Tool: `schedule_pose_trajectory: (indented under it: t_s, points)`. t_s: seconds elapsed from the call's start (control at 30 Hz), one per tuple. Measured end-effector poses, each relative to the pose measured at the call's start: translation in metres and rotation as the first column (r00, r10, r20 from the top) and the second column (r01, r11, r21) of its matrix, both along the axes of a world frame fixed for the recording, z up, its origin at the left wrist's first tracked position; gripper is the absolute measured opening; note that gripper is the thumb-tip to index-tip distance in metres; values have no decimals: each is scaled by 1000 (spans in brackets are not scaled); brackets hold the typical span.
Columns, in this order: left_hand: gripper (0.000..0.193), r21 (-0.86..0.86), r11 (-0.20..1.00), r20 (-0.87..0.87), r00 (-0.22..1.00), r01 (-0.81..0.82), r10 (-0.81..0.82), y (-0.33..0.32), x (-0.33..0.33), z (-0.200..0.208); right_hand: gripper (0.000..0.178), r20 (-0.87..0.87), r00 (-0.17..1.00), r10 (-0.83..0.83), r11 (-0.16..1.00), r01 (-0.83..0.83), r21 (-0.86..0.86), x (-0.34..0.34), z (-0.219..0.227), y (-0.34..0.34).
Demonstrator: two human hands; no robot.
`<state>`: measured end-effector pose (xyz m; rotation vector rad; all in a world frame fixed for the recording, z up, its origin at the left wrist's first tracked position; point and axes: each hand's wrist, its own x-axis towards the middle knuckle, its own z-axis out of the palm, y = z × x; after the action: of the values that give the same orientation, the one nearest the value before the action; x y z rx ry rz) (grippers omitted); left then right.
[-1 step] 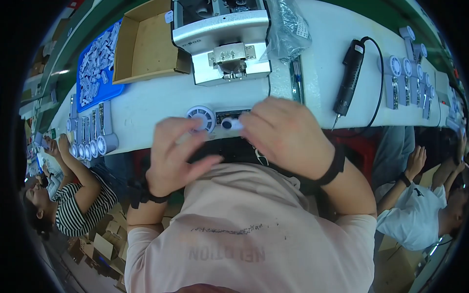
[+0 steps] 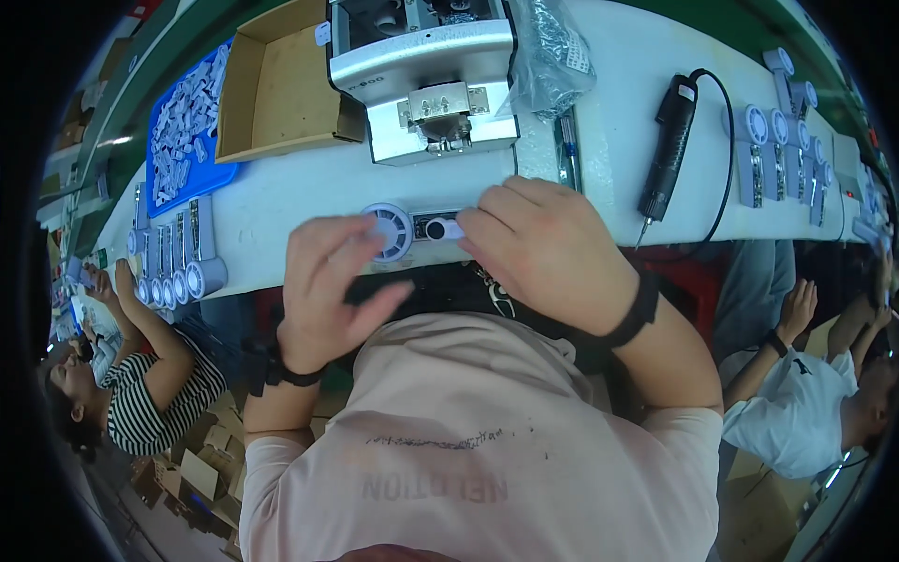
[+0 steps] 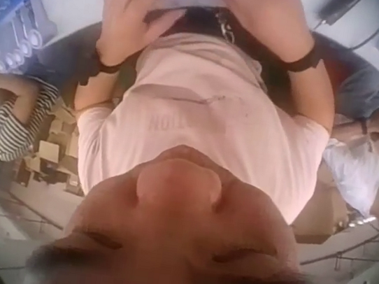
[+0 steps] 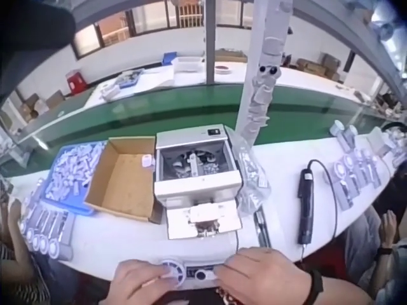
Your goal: Assembling and labeling blue circular electronic components at a factory workstation using a handheld tool.
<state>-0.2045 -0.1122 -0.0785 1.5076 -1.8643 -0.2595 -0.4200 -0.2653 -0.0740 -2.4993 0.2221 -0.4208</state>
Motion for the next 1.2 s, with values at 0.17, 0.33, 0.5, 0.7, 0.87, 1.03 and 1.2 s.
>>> schedule_pose_trajectory:
  t_s: [0.17, 0.33, 0.5, 0.7, 0.87, 1.03, 1.2]
  points:
    - [36, 124, 991, -23, 998, -58, 62, -15, 4, -24, 19, -148, 989, -11, 984, -15, -175, 19, -4, -6]
    - [34, 72, 996, -90, 994, -55, 61, -18, -4, -45, 10, -109, 994, -24, 957, -8, -290, 23, -17, -4]
    - [29, -10, 1000, 17, 1000, -2, 2, -22, -1, -48, 10, -186, 982, 15, 938, -78, -337, 26, -9, -4]
    - [25, -122, 991, -15, 998, 60, -63, -29, -2, -58, 18, -245, 958, 149, 918, -226, -326, 28, -2, -11]
    - [25, -156, 988, -23, 999, 23, -27, -28, -1, -62, 19, -274, 942, 194, 901, -282, -331, 33, 6, -16]
    - [24, -186, 981, 16, 998, 63, -61, -24, 3, -60, 19, -347, 914, 209, 888, -326, -323, 33, 10, -11]
    - [25, -143, 985, 17, 996, 92, -90, -25, 4, -58, 18, -337, 920, 200, 893, -313, -324, 32, 6, -9]
